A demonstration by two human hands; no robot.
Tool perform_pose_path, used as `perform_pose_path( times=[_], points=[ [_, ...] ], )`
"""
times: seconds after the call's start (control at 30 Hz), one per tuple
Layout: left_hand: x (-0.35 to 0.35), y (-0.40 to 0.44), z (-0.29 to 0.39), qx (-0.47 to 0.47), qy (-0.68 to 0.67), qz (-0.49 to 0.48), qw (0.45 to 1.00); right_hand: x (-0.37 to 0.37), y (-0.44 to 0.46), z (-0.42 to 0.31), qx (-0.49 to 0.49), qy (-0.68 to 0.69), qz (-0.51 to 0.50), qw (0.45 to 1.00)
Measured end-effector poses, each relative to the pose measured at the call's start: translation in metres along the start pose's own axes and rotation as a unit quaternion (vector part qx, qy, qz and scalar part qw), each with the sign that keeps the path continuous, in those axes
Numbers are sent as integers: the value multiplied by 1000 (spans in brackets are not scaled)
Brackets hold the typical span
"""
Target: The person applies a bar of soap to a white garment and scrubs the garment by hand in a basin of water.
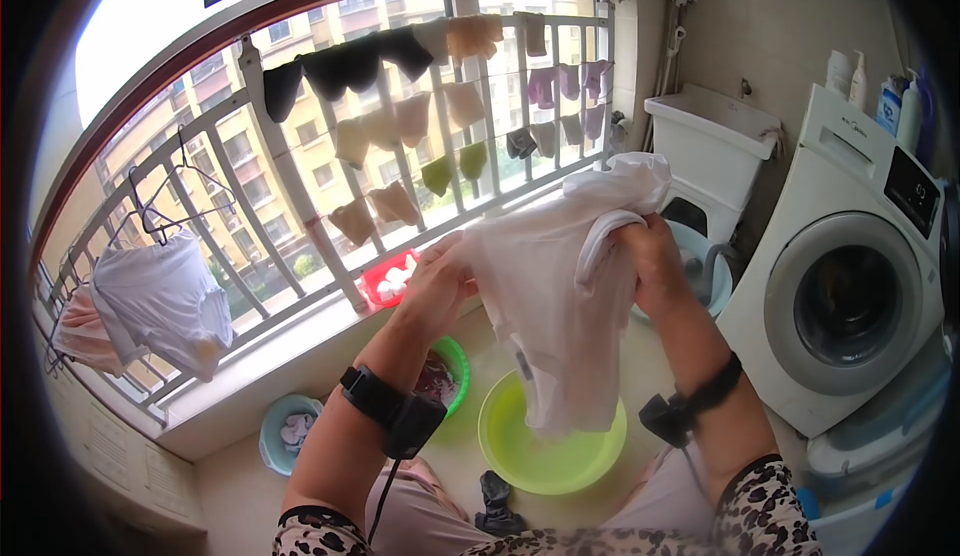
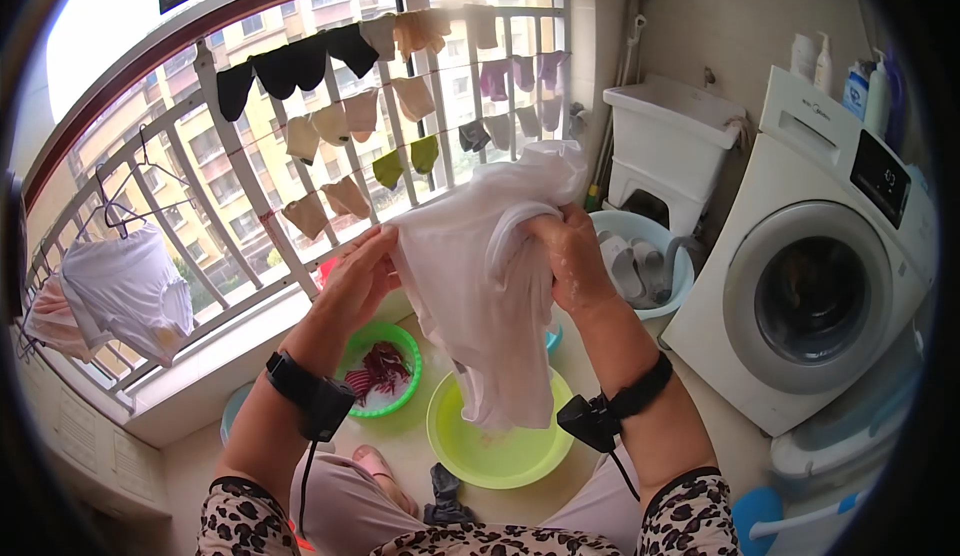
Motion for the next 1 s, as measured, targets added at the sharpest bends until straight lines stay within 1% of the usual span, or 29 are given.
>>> perform_pose_path(
  times=[0.03, 0.13, 0.17, 0.23, 0.3, 0.37, 0.47, 0.57, 0.6, 0.67, 0.7, 0.73, 0.77, 0.8, 0.87, 0.9, 0.93, 1.0],
  points=[
    [-1, 2, 16, 30, -54, -1, 998, -10, 0, 5, 6, -6, 5, 1000],
    [5, 21, 45, 42, 4, 6, 999, -33, -2, 36, 80, -13, 32, 996],
    [9, 29, 51, 46, 19, 4, 999, -30, -5, 42, 94, -26, 25, 995],
    [18, 46, 63, 47, 52, -32, 997, -21, -12, 56, 123, -54, 14, 991],
    [27, 57, 74, 48, 92, -59, 993, -21, -15, 69, 156, -59, -25, 986],
    [40, 61, 86, 41, 84, -49, 994, -21, -16, 75, 183, -80, -76, 977],
    [55, 64, 107, 35, 78, -33, 996, -17, -18, 68, 219, -137, -121, 959],
    [61, 66, 123, 66, 94, -52, 992, -20, -13, 62, 184, -238, -162, 940],
    [61, 67, 127, 71, 101, -47, 991, -23, -10, 55, 181, -304, -177, 919],
    [64, 68, 134, 90, 117, -60, 987, -7, -3, 16, 171, -431, -205, 862],
    [65, 68, 138, 100, 125, -65, 985, 7, 0, -14, 108, -507, -118, 847],
    [68, 67, 141, 99, 120, -78, 985, 2, 8, -31, 39, -513, -51, 856],
    [71, 67, 143, 98, 114, -90, 984, 10, 11, -53, -26, -472, 20, 881],
    [74, 67, 143, 98, 108, -103, 984, 14, 22, -67, -211, -486, 26, 847],
    [80, 71, 141, 103, 156, -93, 978, 48, 33, -76, -177, -325, -27, 929],
    [82, 72, 141, 105, 180, -88, 974, 60, 37, -78, -133, -277, -60, 950],
    [80, 74, 142, 110, 200, -74, 971, 71, 41, -80, -87, -228, -87, 966],
    [72, 79, 144, 121, 239, -45, 962, 83, 48, -74, 55, -203, -154, 966]
  ],
)
Point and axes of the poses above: each hand's wrist, its own y-axis towards the middle knuckle, its own x-axis out of the palm, z = x × y, the point moved 5 cm from there along y, towards the middle knuckle, and after that the axes turned 12 degrees about -z, right-handed, at the moved point
